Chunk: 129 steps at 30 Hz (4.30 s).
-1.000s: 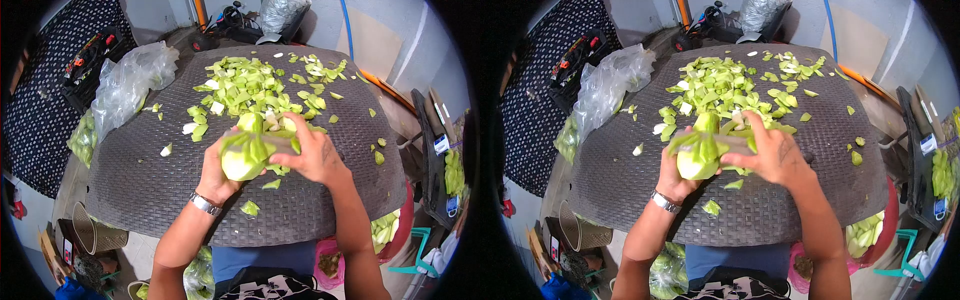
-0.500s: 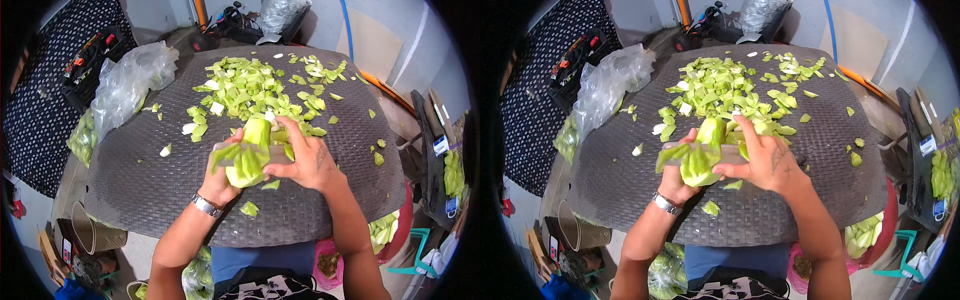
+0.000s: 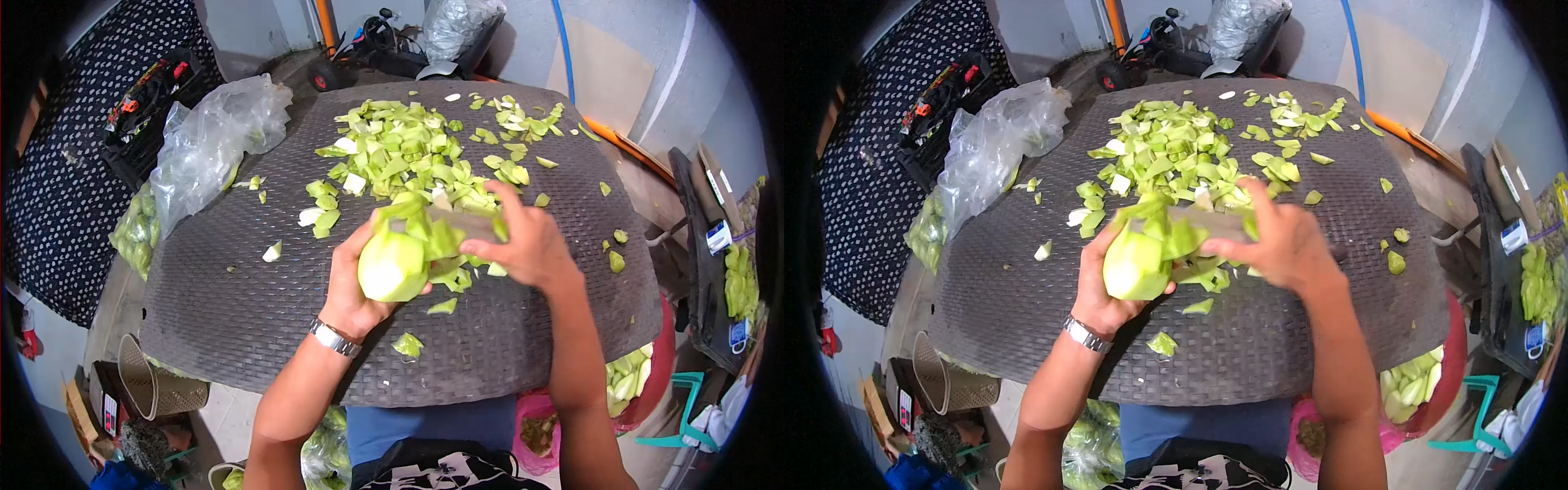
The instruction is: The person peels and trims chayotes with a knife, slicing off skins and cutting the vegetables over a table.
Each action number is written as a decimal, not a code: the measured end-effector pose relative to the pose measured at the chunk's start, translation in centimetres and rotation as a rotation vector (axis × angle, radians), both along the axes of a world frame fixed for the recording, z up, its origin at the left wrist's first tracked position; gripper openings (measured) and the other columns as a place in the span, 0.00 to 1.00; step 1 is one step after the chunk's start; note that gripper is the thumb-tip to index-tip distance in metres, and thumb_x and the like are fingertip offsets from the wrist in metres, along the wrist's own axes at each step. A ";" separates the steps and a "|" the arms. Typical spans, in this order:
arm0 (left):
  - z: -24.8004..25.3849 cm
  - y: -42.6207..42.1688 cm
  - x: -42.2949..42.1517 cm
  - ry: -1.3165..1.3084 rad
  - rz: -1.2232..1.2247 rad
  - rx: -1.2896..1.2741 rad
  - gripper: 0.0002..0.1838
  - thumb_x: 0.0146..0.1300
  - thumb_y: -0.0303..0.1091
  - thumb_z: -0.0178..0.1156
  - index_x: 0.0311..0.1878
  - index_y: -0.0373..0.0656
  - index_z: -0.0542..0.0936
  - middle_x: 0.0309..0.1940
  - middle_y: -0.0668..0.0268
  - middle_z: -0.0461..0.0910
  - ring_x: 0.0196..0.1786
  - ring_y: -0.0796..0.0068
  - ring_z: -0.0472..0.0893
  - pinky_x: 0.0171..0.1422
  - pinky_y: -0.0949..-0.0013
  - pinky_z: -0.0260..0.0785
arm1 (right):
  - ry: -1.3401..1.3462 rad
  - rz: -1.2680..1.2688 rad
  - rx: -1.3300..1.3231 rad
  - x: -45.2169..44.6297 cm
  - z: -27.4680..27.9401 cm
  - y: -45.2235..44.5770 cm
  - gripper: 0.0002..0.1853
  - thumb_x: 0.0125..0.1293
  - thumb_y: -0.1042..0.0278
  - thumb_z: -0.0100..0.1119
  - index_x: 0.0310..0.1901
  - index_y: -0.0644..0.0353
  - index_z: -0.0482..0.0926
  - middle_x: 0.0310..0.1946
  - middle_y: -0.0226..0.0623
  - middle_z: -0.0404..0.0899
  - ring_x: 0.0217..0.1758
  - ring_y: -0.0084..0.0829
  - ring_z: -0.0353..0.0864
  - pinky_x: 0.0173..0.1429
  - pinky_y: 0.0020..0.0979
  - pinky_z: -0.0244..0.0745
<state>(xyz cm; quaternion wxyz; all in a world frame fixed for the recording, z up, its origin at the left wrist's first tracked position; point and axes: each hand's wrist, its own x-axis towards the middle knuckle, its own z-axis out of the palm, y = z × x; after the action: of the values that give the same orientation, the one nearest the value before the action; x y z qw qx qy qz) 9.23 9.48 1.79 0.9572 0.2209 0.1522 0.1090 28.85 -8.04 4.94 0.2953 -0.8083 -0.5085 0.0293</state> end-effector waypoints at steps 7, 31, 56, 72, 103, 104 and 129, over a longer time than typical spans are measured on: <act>-1.2 -1.0 0.2 0.121 -0.047 0.106 0.28 0.78 0.50 0.49 0.72 0.42 0.74 0.59 0.52 0.85 0.52 0.47 0.89 0.45 0.40 0.87 | 0.027 0.008 0.035 -0.8 -0.9 0.4 0.50 0.60 0.26 0.70 0.71 0.60 0.70 0.36 0.60 0.87 0.44 0.58 0.91 0.51 0.51 0.84; -2.3 -1.6 0.6 0.083 0.158 0.337 0.34 0.82 0.59 0.45 0.74 0.41 0.73 0.66 0.56 0.82 0.67 0.61 0.83 0.75 0.54 0.73 | -0.060 0.204 -0.002 -6.0 -0.5 0.9 0.35 0.60 0.29 0.72 0.34 0.63 0.80 0.29 0.49 0.84 0.34 0.53 0.87 0.43 0.47 0.83; 0.4 -1.6 0.8 0.158 0.136 0.236 0.27 0.77 0.52 0.57 0.64 0.37 0.79 0.49 0.52 0.87 0.46 0.53 0.89 0.50 0.49 0.85 | 0.195 -0.363 0.078 0.5 2.3 -1.2 0.41 0.70 0.26 0.61 0.26 0.67 0.74 0.20 0.46 0.73 0.25 0.36 0.71 0.37 0.42 0.71; 1.1 -0.7 0.1 -0.059 0.197 -0.009 0.26 0.75 0.52 0.61 0.64 0.41 0.79 0.51 0.56 0.86 0.52 0.54 0.86 0.59 0.49 0.82 | 2.202 0.277 0.261 -6.9 0.4 -6.9 0.39 0.81 0.27 0.36 0.48 0.62 0.79 0.27 0.35 0.74 0.15 0.23 0.65 0.15 0.26 0.58; 2.3 -4.3 0.4 -0.031 0.116 0.061 0.24 0.77 0.56 0.60 0.63 0.47 0.81 0.52 0.58 0.87 0.52 0.59 0.87 0.60 0.53 0.82 | -0.089 0.163 0.200 -7.8 1.8 -3.6 0.32 0.62 0.33 0.73 0.42 0.60 0.79 0.27 0.47 0.85 0.32 0.54 0.88 0.36 0.50 0.80; 2.9 -3.6 1.2 -0.089 0.064 0.062 0.25 0.78 0.56 0.58 0.63 0.47 0.81 0.52 0.59 0.87 0.52 0.60 0.88 0.61 0.53 0.81 | -0.174 0.168 0.215 -7.1 2.1 -2.7 0.36 0.60 0.25 0.70 0.43 0.58 0.80 0.28 0.46 0.86 0.33 0.53 0.89 0.39 0.50 0.81; -0.9 -1.6 4.3 -0.091 0.183 0.303 0.28 0.80 0.59 0.54 0.69 0.49 0.78 0.58 0.62 0.84 0.57 0.66 0.86 0.64 0.56 0.80 | -0.280 0.192 0.284 -4.6 -0.8 1.7 0.42 0.49 0.20 0.74 0.34 0.60 0.77 0.23 0.41 0.84 0.27 0.48 0.88 0.34 0.46 0.82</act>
<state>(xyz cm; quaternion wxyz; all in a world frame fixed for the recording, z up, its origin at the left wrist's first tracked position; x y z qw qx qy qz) 13.55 7.91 0.92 0.9049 0.3426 0.1102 0.2274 24.26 -6.37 4.12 0.3284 -0.7026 -0.6184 -0.1271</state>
